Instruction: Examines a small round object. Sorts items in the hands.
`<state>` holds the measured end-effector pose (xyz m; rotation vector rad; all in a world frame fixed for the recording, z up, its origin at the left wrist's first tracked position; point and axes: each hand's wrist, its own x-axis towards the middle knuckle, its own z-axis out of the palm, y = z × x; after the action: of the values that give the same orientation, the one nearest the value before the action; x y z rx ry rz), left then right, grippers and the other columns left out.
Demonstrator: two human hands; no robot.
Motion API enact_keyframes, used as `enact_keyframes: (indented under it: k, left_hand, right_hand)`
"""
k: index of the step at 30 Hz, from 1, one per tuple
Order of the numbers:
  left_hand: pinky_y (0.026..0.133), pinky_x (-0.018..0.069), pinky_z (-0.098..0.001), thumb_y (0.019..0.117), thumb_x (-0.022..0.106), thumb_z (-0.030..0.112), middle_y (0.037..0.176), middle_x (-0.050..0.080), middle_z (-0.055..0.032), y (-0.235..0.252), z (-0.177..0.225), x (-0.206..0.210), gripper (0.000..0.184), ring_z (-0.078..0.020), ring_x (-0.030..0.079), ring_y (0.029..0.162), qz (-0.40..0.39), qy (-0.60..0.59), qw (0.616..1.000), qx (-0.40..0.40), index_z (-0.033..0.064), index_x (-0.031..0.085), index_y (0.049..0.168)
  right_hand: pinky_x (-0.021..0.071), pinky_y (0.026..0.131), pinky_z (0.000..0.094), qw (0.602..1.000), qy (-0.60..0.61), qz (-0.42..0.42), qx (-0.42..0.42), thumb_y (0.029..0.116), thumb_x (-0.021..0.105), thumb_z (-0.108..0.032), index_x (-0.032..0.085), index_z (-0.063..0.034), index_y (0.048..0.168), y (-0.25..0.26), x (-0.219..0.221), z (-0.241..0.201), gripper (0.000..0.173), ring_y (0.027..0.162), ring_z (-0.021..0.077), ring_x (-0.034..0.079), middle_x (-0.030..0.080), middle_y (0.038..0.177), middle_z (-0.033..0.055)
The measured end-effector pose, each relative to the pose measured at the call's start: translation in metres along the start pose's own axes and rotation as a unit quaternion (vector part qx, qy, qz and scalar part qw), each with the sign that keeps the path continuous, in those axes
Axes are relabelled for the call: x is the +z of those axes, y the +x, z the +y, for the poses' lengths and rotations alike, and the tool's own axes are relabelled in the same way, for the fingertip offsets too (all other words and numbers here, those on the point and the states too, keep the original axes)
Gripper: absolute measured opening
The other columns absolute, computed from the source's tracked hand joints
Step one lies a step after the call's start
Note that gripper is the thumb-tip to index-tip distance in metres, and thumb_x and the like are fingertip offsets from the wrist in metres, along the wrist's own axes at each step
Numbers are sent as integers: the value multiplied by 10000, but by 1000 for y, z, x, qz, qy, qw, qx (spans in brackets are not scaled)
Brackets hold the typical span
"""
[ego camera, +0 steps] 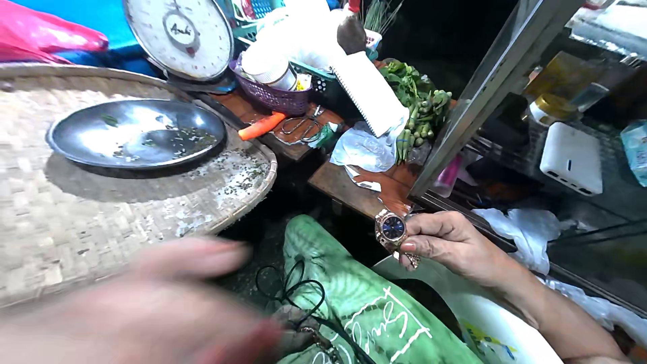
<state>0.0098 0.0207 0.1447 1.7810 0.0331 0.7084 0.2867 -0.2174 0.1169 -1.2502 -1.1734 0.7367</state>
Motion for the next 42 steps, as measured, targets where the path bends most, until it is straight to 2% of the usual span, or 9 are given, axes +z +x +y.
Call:
enact_keyframes:
  k: [1, 2, 3, 4, 7, 10, 18, 42]
  left_hand:
    - [972, 562, -376, 953, 695, 134, 1009, 751, -8, 31, -6, 26, 115, -142, 716, 950, 15, -10, 997, 71, 116, 702, 1066]
    - [909, 596, -334, 954, 703, 188, 959, 752, 47, 50, -17, 51, 88, -104, 721, 883, 36, 2, 991, 131, 172, 722, 1039]
    - [853, 613, -274, 966, 689, 241, 948, 746, 94, 60, -25, 71, 78, -60, 718, 858, 51, 19, 988, 145, 215, 724, 1030]
    - [819, 614, -233, 966, 681, 250, 945, 740, 108, 64, -29, 85, 67, -33, 711, 852, 52, 32, 990, 125, 216, 714, 1014]
    - [773, 603, -199, 980, 642, 165, 936, 726, 30, 64, -45, 104, 115, -27, 693, 851, 7, 37, 995, 88, 66, 699, 993]
    - [766, 592, -185, 987, 615, 147, 936, 724, -3, 61, -56, 114, 165, -20, 682, 841, -24, 28, 997, 69, 15, 712, 1004]
    - [771, 573, -160, 982, 599, 109, 895, 724, -22, 59, -57, 122, 179, -7, 673, 825, -39, 26, 996, 72, -22, 722, 987]
    - [765, 591, -198, 966, 636, 83, 906, 728, -27, 51, -68, 134, 137, -43, 684, 823, 10, -41, 996, 78, -24, 720, 981]
  right_hand:
    - [598, 767, 241, 1000, 0, 2, -2, 1052, 563, -139, 689, 3, 1014, 0, 0, -1, 194, 809, 61, 690, 717, 885, 2]
    - [595, 767, 234, 1000, -1, 4, -4, 1052, 563, -141, 692, -2, 1013, -1, 0, -1, 194, 809, 54, 688, 717, 887, -4]
    - [596, 764, 231, 1000, -1, 6, -8, 1052, 565, -145, 696, -4, 1011, 0, 0, -1, 196, 806, 50, 689, 719, 887, -7]
    - [594, 762, 228, 1000, -1, 7, -12, 1052, 565, -149, 697, -5, 1009, 0, 0, -1, 200, 804, 48, 688, 718, 885, -7]
    - [596, 765, 236, 1000, 2, 7, -20, 1052, 564, -148, 691, 4, 1007, 0, -1, 1, 204, 806, 54, 687, 716, 887, 2]
    - [592, 770, 228, 1000, -1, 4, -21, 1052, 566, -147, 692, 5, 1015, 0, -1, 1, 201, 815, 46, 683, 715, 898, 0]
    - [589, 763, 221, 1000, -4, -7, -22, 1050, 569, -147, 699, 1, 1022, 1, 0, 1, 198, 811, 42, 683, 717, 891, -6]
    - [583, 759, 199, 999, 3, -32, -8, 1036, 594, -138, 691, -6, 1019, 0, 1, 1, 165, 808, 21, 680, 719, 888, -18]
